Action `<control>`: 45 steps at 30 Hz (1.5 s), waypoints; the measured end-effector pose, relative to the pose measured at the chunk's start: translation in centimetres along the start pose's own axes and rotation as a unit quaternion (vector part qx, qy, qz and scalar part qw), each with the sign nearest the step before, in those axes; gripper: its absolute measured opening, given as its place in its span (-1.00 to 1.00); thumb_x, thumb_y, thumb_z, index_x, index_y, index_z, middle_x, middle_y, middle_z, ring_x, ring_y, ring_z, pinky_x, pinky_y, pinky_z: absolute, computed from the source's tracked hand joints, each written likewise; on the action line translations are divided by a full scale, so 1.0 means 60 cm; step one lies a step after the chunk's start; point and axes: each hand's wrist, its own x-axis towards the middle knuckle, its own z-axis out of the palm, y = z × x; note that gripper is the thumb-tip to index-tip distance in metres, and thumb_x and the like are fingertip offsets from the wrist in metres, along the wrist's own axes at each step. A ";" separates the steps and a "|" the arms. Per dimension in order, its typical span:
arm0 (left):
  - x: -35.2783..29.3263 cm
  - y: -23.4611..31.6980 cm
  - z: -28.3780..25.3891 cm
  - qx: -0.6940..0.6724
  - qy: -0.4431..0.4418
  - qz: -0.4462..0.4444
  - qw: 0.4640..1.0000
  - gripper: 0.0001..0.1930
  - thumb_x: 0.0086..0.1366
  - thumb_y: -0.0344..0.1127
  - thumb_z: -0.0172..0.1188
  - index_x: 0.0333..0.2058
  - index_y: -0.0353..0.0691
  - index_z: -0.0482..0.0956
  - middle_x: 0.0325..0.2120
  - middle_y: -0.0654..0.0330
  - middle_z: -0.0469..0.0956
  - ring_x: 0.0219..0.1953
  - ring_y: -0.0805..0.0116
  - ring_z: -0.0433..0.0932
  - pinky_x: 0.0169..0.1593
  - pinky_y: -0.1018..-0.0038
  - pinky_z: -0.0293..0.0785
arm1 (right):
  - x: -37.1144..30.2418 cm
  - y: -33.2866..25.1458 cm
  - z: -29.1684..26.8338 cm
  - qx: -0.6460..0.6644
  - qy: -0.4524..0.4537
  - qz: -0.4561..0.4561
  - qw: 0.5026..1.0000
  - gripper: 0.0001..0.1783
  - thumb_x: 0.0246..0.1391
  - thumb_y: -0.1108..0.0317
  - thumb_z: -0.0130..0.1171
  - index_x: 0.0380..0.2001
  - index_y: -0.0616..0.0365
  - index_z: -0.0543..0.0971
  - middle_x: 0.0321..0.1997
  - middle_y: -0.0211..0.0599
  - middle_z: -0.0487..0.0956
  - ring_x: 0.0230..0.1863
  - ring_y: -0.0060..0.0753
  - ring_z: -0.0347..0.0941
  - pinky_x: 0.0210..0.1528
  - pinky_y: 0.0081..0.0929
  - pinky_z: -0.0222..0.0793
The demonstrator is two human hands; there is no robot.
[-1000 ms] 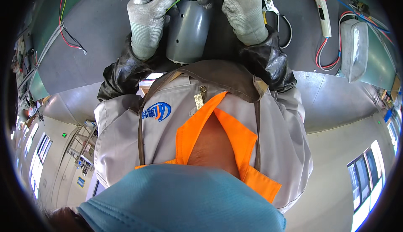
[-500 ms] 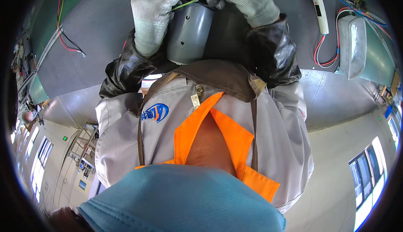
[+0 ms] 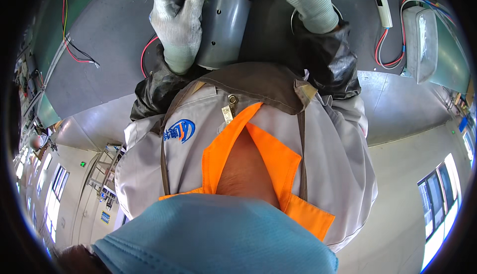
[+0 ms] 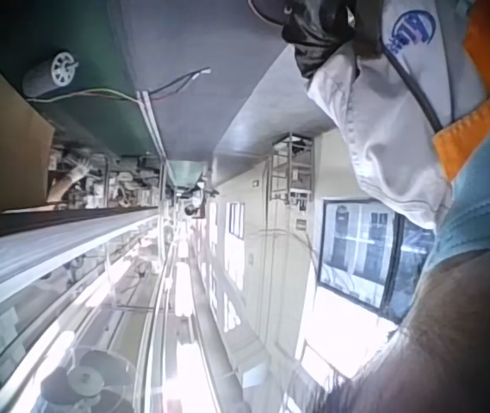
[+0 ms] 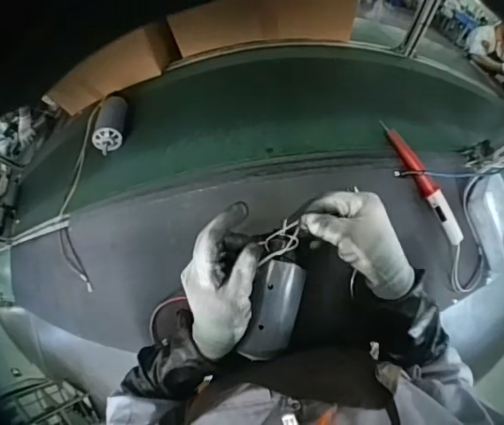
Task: Connecting and securing electrical wires to small electric motors at an assembly station.
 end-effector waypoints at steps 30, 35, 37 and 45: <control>0.049 0.004 -0.031 0.370 -0.323 0.417 0.765 -0.73 0.12 -0.32 0.24 -0.21 -0.29 0.54 -0.66 0.29 0.48 -0.66 0.32 0.55 -0.57 0.33 0.44 | 0.091 -0.043 0.072 0.337 -0.176 -0.066 0.923 -0.88 0.21 0.42 0.27 -0.37 0.25 0.60 -0.61 -0.48 0.47 -0.63 -0.63 0.38 -0.58 -0.59 0.25; 0.048 0.009 -0.039 0.449 -0.271 0.385 0.759 -0.75 0.17 -0.28 0.22 -0.22 -0.29 0.54 -0.64 0.28 0.52 -0.64 0.31 0.58 -0.60 0.32 0.47 | 0.096 -0.070 0.043 0.206 -0.102 0.007 0.973 -0.82 0.25 0.36 0.25 -0.33 0.28 0.64 -0.54 -0.46 0.55 -0.59 -0.57 0.45 -0.52 -0.53 0.36; 0.045 0.023 -0.037 0.439 -0.286 0.317 0.790 -0.75 0.33 -0.16 0.27 -0.11 -0.13 0.57 -0.51 0.15 0.57 -0.47 0.12 0.63 -0.39 0.22 0.54 | 0.059 -0.042 -0.022 0.094 0.008 -0.068 0.993 -0.79 0.27 0.34 0.22 -0.22 0.32 0.66 -0.37 -0.31 0.66 -0.33 -0.40 0.63 -0.30 -0.48 0.47; 0.143 0.005 -0.006 0.222 -0.308 0.364 0.851 -0.73 0.31 -0.24 0.32 -0.12 -0.30 0.67 -0.27 0.00 0.66 -0.28 0.06 0.63 -0.16 0.28 0.57 | -0.219 0.107 -0.022 -0.505 0.144 -0.025 0.851 -0.37 0.08 0.35 0.31 0.25 -0.02 0.42 0.01 -0.05 0.54 0.01 0.10 0.53 0.02 -0.05 0.54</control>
